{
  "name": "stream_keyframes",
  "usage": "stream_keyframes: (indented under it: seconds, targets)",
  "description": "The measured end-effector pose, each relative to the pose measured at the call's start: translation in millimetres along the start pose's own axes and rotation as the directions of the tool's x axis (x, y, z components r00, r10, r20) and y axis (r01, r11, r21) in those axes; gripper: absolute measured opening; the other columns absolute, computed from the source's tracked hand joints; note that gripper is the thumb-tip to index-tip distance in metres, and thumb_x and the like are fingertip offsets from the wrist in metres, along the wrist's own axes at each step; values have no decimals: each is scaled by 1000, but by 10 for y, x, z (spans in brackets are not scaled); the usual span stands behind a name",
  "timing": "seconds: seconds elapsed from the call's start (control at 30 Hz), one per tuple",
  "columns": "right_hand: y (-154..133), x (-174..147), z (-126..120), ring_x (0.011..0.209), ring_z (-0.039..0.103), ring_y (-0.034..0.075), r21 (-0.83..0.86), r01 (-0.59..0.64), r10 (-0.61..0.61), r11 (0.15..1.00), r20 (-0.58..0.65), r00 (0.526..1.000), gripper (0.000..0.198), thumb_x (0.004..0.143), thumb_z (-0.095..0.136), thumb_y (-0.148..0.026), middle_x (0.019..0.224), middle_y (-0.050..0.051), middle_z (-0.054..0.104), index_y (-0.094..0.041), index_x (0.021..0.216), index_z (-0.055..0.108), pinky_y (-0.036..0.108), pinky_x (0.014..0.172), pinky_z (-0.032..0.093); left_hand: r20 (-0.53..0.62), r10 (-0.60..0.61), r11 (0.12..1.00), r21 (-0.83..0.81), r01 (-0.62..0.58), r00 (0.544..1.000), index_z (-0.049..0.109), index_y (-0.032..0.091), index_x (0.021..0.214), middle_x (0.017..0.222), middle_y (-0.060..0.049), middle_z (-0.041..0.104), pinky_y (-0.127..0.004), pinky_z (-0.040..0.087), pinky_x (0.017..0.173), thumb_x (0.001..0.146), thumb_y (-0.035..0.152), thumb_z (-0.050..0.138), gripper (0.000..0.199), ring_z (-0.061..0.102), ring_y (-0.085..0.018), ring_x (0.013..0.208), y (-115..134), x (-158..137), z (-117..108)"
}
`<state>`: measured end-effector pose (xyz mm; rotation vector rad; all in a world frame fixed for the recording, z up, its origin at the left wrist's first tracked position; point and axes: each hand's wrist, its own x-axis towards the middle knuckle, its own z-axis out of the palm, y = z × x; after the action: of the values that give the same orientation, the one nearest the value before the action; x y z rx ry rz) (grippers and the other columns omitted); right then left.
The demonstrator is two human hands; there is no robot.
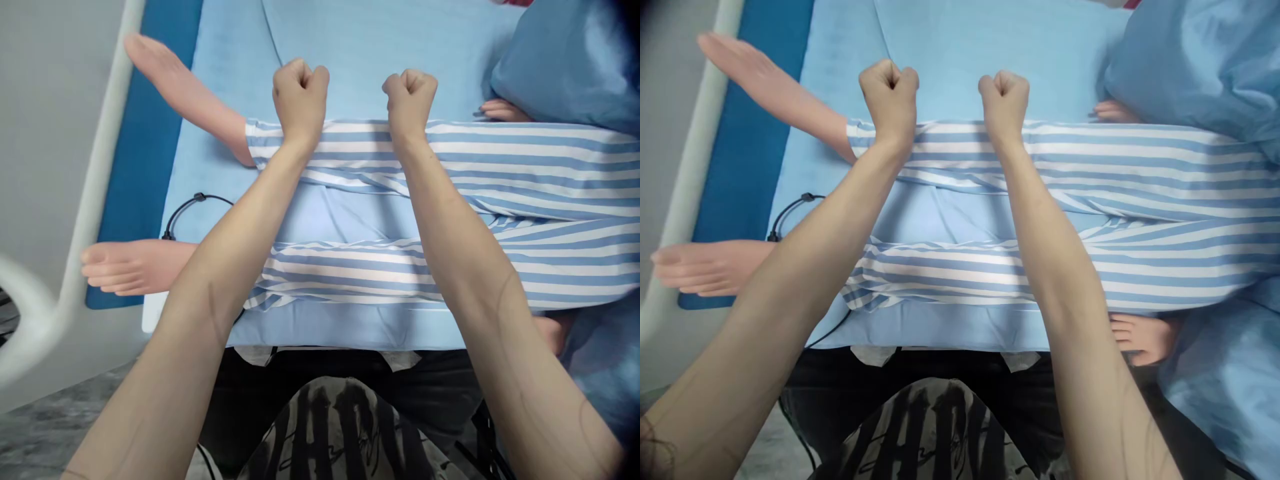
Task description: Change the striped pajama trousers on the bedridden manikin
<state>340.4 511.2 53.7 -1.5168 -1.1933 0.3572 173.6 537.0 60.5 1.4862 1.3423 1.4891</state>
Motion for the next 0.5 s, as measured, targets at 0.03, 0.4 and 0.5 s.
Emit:
stream_keyframes:
  seconds: [0.03,0.4,0.5]
  targets:
    - [35,7,-12,54,24,14,18,-19,19,1000,2,1000,49,88,58,-27,55,-4,19,-29,56,21,30,51,36,36,24,1000,-19,-23,999,20,24,53,56,4,18,-30,25,59,81,-3,61,57,21,-9,58,31,-22,63]
    - [330,157,-687,61,37,12,29,48,-48,998,4,999,41,86,54,-50,60,-4,26,-24,63,32,26,58,35,81,-24,1000,-16,25,996,28,20,53,55,6,20,-30,22,59,79,6,65,47,24,-8,58,39,-147,353]
    - [330,170,-710,62,36,9,38,51,-51,998,17,999,41,87,55,-46,61,-5,24,-23,63,31,24,59,33,147,98,993,-81,-87,984,31,20,56,58,4,23,-28,26,59,79,13,64,41,35,-9,59,199,-240,685]
